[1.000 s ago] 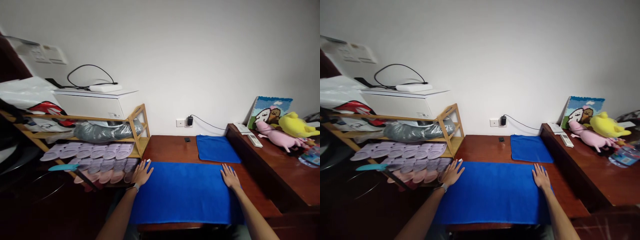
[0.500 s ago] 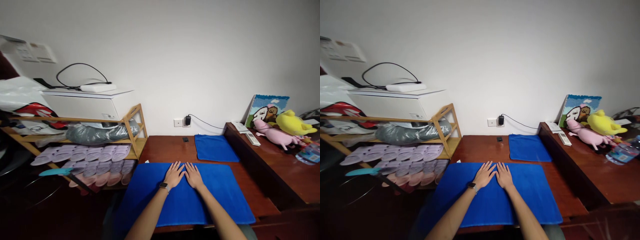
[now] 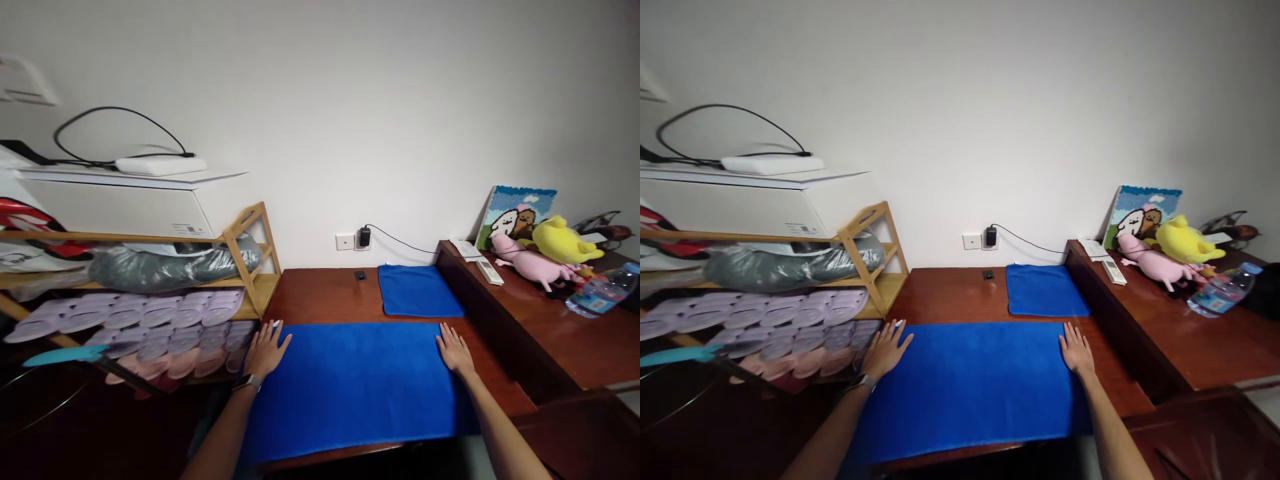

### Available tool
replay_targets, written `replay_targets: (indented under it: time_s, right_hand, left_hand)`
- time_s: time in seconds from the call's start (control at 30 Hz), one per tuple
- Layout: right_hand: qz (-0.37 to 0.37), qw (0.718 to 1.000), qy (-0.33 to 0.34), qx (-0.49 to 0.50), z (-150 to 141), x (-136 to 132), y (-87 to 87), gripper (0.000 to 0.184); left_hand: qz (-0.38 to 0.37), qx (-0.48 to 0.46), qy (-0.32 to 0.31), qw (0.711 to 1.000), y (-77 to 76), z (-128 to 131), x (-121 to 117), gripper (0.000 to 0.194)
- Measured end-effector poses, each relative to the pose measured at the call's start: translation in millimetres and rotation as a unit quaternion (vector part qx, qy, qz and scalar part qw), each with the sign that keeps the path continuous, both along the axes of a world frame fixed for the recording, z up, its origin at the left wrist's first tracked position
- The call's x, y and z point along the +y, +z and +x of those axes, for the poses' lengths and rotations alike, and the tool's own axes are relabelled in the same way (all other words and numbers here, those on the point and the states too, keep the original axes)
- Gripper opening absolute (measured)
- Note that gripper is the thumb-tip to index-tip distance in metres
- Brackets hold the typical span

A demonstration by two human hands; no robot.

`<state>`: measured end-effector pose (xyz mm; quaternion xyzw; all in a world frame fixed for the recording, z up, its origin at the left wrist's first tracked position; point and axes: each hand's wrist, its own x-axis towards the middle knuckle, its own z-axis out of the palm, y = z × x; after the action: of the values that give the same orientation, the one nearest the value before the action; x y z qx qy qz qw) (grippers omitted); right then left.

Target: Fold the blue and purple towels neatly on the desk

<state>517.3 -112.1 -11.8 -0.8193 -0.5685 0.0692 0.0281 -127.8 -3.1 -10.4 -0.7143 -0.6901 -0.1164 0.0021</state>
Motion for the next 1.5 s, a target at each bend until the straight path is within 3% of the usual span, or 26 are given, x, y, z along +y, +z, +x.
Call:
replay_targets:
  time_s: [0.13, 0.23, 0.3, 0.37, 0.47, 0.57, 0.67, 0.8, 0.87, 1.0, 1.13, 1.23, 1.3, 1.37, 1.43, 1.5]
  right_hand:
    - [-0.006, 1.000, -0.005, 0.012, -7.0, 0.4, 10.1, 0.076]
    - [0.009, 1.000, -0.017, 0.008, -32.2, 2.7, 21.4, 0.074]
    - [0.059, 0.998, 0.016, 0.004, -72.3, 7.1, 27.4, 0.072]
    - [0.105, 0.990, 0.095, 0.021, -129.4, 13.7, 31.5, 0.069]
    - [0.096, 0.967, 0.225, 0.067, -217.4, 25.2, 35.0, 0.066]
    - [0.067, 0.959, 0.262, 0.080, -258.7, 33.8, 36.9, 0.065]
    - [0.039, 0.971, 0.229, 0.063, -228.4, 36.3, 35.3, 0.068]
    - [0.001, 0.992, 0.121, 0.027, -121.4, 25.0, 23.4, 0.072]
    - [-0.013, 0.998, 0.059, 0.009, -70.1, 15.6, 14.2, 0.074]
    - [-0.009, 1.000, 0.008, -0.007, -13.6, 3.2, -0.5, 0.075]
    - [-0.008, 1.000, -0.007, 0.001, -12.2, 2.3, 3.4, 0.074]
    - [0.029, 0.999, -0.022, 0.001, -41.5, 6.2, 16.1, 0.074]
    - [0.082, 0.997, 0.001, 0.001, -81.6, 11.4, 25.2, 0.073]
    - [0.114, 0.990, 0.076, 0.020, -137.2, 18.5, 32.9, 0.071]
    - [0.107, 0.974, 0.188, 0.063, -197.4, 25.9, 38.6, 0.069]
    - [0.082, 0.960, 0.251, 0.094, -245.3, 32.2, 41.7, 0.069]
  left_hand:
    - [-0.013, 0.002, -0.001, 1.000, 5.3, 2.9, -0.3, 0.078]
    - [-0.002, 0.002, -0.043, 0.999, 10.7, 14.3, -4.2, 0.074]
    - [0.016, -0.003, -0.101, 0.995, 14.1, 39.5, -11.2, 0.070]
    - [0.030, -0.017, -0.172, 0.984, 16.7, 79.3, -21.1, 0.064]
    - [0.029, -0.037, -0.257, 0.965, 17.7, 143.1, -35.9, 0.060]
    - [0.012, -0.041, -0.272, 0.961, 14.9, 167.0, -41.5, 0.058]
    - [-0.006, -0.034, -0.214, 0.976, 10.7, 129.5, -36.0, 0.060]
    - [-0.004, -0.019, -0.098, 0.995, 5.8, 40.2, -24.4, 0.070]
    - [0.002, -0.007, -0.068, 0.998, 4.0, 10.8, -21.7, 0.072]
    - [-0.003, 0.009, -0.050, 0.999, 3.8, -1.9, -22.2, 0.075]
    - [-0.011, 0.010, -0.048, 0.999, 9.2, 2.6, -20.9, 0.074]
    - [0.002, 0.010, -0.067, 0.998, 16.6, 12.6, -18.3, 0.072]
    - [0.028, 0.004, -0.099, 0.995, 21.4, 35.5, -19.1, 0.068]
    - [0.051, -0.008, -0.151, 0.987, 24.2, 74.3, -23.2, 0.064]
    - [0.055, -0.019, -0.214, 0.975, 23.9, 121.0, -29.4, 0.062]
    - [0.039, -0.025, -0.259, 0.965, 21.0, 160.4, -34.7, 0.060]
